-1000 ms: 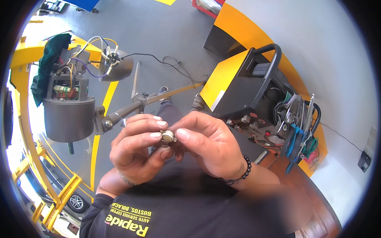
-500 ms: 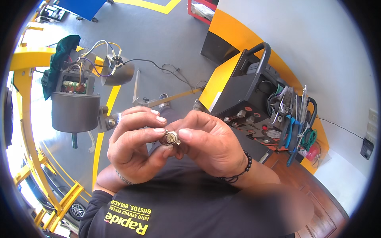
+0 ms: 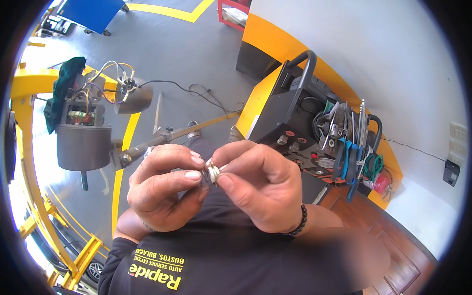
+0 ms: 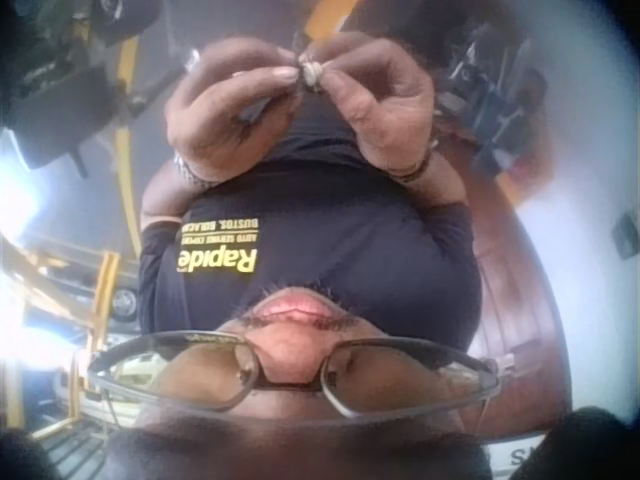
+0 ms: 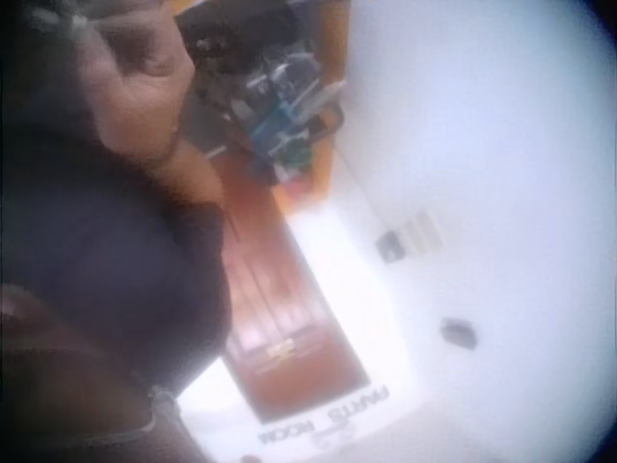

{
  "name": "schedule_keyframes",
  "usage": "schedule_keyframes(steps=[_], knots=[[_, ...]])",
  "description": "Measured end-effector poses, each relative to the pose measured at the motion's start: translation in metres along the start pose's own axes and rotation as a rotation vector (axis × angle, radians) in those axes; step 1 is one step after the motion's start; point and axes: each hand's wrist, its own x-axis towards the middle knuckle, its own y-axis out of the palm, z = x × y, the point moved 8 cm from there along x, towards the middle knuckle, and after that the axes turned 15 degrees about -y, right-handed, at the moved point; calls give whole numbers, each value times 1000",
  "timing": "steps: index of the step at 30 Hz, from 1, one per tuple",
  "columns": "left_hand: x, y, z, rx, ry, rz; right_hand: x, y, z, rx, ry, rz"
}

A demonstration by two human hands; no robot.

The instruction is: The person holds a cylindrical electrical component with multiple wires and uses a small metal tool to adjust internal parts. They remove a small white plastic piece, inspect it, and then reattach the component's housing.

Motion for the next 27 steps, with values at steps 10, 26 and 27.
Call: schedule_keyframes(steps=[10, 26, 27], knots=[[2, 8, -5, -13, 105, -81, 3, -1, 23, -266, -144, 128], [5, 29, 6, -275, 37, 8, 7, -2, 57, -590, -425, 180], [5, 29, 9, -300, 8, 10, 8, -2, 58, -599, -432, 186]])
